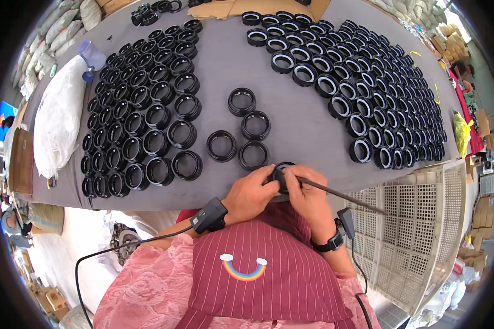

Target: The recorder is using a small tool to inspect and possibly trim excess material from circular black rubber or plastic industrial components.

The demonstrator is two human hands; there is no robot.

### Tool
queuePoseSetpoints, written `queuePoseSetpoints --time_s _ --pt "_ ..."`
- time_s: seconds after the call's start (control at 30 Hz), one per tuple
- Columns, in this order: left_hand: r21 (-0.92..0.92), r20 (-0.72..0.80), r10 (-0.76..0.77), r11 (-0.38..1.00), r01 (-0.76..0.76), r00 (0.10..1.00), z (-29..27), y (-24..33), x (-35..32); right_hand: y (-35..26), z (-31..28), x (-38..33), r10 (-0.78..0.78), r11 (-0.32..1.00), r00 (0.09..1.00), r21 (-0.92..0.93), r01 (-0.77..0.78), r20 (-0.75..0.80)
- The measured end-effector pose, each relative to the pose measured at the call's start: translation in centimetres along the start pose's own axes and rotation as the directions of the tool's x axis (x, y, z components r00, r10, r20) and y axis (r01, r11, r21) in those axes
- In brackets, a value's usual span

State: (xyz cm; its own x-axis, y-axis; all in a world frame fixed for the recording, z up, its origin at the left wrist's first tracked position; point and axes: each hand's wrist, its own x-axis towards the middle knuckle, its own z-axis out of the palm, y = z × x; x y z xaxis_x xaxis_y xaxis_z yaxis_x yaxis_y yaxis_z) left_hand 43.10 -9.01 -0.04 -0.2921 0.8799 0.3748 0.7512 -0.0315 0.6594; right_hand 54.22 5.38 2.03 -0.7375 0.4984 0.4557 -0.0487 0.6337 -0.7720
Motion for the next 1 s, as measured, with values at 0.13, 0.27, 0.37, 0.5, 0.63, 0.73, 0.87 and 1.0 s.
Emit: queuePoseSetpoints --time_s 0.13,0.27,0.37,0.5,0.63,0.73,0.87,1.0 --pt "-0.007 -0.043 0.028 1.0 -0.028 0.999 -0.2 0.5 0.0 0.9 -0.4 -1.8 0.284 0.93 0.959 0.241 -0.277 0.004" --pt "-0.201 0.027 -0.133 0.97 0.136 0.991 -1.3 1.8 -0.9 1.2 -3.1 -2.8 0.508 0.76 0.813 0.593 -0.266 -0.286" --pt "-0.537 0.269 -0.457 0.66 0.526 0.848 -3.4 1.9 -2.0 0.1 -4.4 -3.4 0.596 0.66 0.763 0.694 -0.288 -0.25" --pt "-0.608 0.516 -0.655 0.174 0.775 0.552 -6.8 0.9 -4.0 -2.1 -2.2 -3.8 0.578 0.723 0.798 0.346 -0.598 0.171" --pt "-0.677 0.465 -0.76 0.025 0.735 0.454 -7.9 1.0 -5.0 -3.1 1.1 -3.2 0.413 0.89 0.878 0.097 -0.446 0.242" --pt "-0.679 0.392 -0.8 0.08 0.729 0.453 -8.5 1.5 -6.2 -3.0 2.7 -2.5 0.364 0.9 0.884 0.133 -0.415 0.294" --pt "-0.676 0.273 -0.833 0.191 0.712 0.482 -8.0 1.6 -7.5 -2.7 5.1 -1.9 0.272 0.901 0.915 0.256 -0.351 0.3" --pt "-0.84 0.124 -0.823 0.211 0.499 0.555 -6.5 1.2 -7.9 -1.9 4.2 -2.4 0.278 0.827 0.928 0.43 -0.363 0.249"
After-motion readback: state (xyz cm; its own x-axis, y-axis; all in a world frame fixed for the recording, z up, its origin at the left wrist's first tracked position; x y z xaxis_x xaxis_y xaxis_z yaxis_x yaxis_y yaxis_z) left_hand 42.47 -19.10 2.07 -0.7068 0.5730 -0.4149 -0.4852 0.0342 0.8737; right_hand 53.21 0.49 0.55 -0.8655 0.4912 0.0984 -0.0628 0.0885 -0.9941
